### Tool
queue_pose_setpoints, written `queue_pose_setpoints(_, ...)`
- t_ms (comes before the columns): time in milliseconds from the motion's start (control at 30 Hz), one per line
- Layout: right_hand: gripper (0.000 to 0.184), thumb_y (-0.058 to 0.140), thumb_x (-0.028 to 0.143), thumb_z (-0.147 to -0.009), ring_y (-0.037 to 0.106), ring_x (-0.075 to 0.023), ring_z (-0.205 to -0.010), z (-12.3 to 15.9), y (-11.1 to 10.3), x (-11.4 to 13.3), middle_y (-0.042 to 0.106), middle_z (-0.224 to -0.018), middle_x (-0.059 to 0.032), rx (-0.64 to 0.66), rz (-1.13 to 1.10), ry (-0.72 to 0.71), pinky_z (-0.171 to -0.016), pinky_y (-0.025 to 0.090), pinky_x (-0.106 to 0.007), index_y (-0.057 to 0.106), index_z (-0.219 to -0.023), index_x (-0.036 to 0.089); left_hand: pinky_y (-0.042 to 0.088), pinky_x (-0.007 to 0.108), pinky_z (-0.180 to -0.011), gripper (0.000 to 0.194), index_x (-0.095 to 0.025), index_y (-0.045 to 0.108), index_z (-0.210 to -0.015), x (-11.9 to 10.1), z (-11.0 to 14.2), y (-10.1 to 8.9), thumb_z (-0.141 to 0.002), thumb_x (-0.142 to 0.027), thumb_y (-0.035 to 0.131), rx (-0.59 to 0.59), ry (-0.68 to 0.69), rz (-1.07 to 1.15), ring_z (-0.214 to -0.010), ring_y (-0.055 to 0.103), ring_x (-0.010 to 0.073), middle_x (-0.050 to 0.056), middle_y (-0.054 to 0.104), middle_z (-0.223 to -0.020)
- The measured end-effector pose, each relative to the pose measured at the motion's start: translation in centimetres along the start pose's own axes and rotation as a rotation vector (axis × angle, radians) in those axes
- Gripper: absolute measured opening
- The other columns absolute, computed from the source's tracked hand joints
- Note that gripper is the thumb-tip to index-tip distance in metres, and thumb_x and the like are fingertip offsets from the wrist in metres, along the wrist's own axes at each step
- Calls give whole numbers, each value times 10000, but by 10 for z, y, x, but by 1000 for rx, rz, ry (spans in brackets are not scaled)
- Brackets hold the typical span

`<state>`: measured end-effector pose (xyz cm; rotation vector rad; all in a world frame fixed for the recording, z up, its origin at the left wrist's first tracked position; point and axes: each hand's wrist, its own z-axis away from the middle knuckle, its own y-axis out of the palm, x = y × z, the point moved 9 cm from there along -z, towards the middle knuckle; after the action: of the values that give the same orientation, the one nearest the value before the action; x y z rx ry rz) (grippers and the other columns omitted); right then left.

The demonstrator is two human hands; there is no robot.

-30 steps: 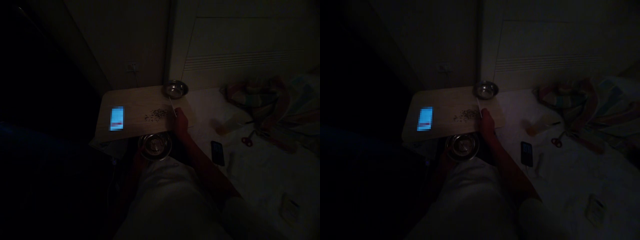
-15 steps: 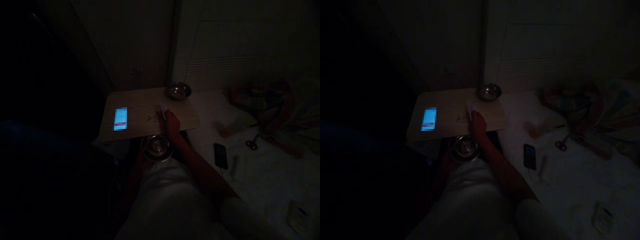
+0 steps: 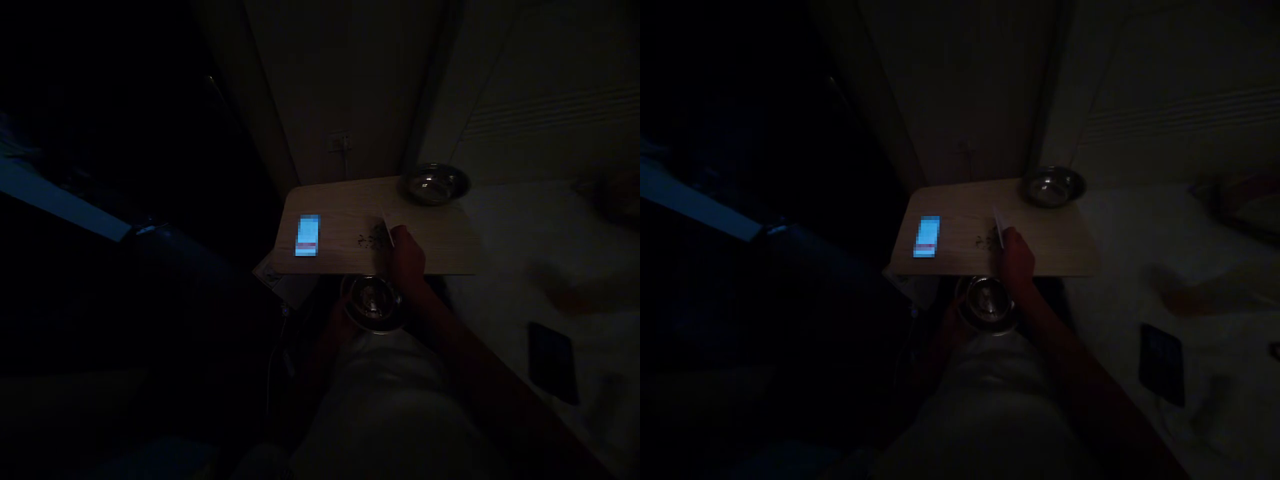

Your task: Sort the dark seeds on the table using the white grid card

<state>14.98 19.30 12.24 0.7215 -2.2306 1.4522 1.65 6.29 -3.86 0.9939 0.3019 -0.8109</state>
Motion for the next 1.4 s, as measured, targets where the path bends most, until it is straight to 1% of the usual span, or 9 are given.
queue_pose_setpoints(167,194,441,208,-788,515,-211,-748,0,5,4,588,-888,-88,39,40,12,-631,321,-294,494,-972,178,263,330,-1079,453,-201,640,-938,-20,19,-23,-520,-50,730,-190,263,-45,-1287,381,258,49,641,-1149)
queue_pose_setpoints(300,190,433,231,-796,522,-211,-734,-2,4,3,596,-870,-85,14,-4,17,-619,342,-297,490,-971,185,300,350,-1055,385,-198,628,-860,-16,19,-28,-529,-14,693,-223,236,29,-1263,413,267,51,666,-1076)
queue_pose_setpoints(433,219,437,217,-773,534,-209,-722,-7,-8,-9,602,-858,-88,-79,-102,13,-620,379,-309,496,-979,174,365,397,-989,279,-179,621,-864,-9,18,-25,-606,-79,662,-196,160,72,-1189,485,299,88,670,-1034)
queue_pose_setpoints(633,230,472,228,-752,542,-208,-664,-23,-31,-47,597,-781,-78,-158,-146,10,-630,423,-341,511,-971,168,345,291,-990,401,-194,628,-900,-17,36,-37,-577,42,613,-241,279,69,-1188,488,234,51,667,-1047)
queue_pose_setpoints(767,214,476,272,-775,545,-199,-639,-38,-35,-65,607,-774,-69,-128,-180,-13,-614,430,-341,527,-959,174,363,291,-972,340,-193,625,-804,-14,27,-36,-580,57,572,-258,238,167,-1137,525,224,41,688,-945)
queue_pose_setpoints(933,164,483,289,-792,566,-192,-683,-53,-23,-65,613,-788,-48,-14,-325,-91,-673,454,-351,544,-907,188,426,412,-903,136,-166,631,-773,2,5,-19,-658,-110,586,-219,20,267,-986,603,293,93,687,-803)
queue_pose_setpoints(1067,150,497,256,-781,589,-198,-772,-60,-10,-58,634,-859,-46,50,-437,-130,-744,468,-358,552,-912,207,439,394,-898,172,-166,631,-838,5,-3,-24,-679,-144,569,-273,-9,277,-917,632,251,67,686,-772)
queue_pose_setpoints(1233,126,558,281,-755,609,-205,-875,-66,9,-54,660,-918,-48,131,-641,-83,-796,483,-356,570,-860,210,443,403,-901,254,-184,630,-914,5,-2,-28,-667,-148,582,-303,17,269,-942,631,254,58,693,-800)
queue_pose_setpoints(1400,204,649,337,-696,629,-205,-888,-64,26,-55,675,-957,-44,233,-747,-28,-833,489,-371,618,-852,209,450,430,-878,220,-152,636,-865,6,-2,-29,-648,-168,599,-320,19,266,-931,628,287,85,684,-743)
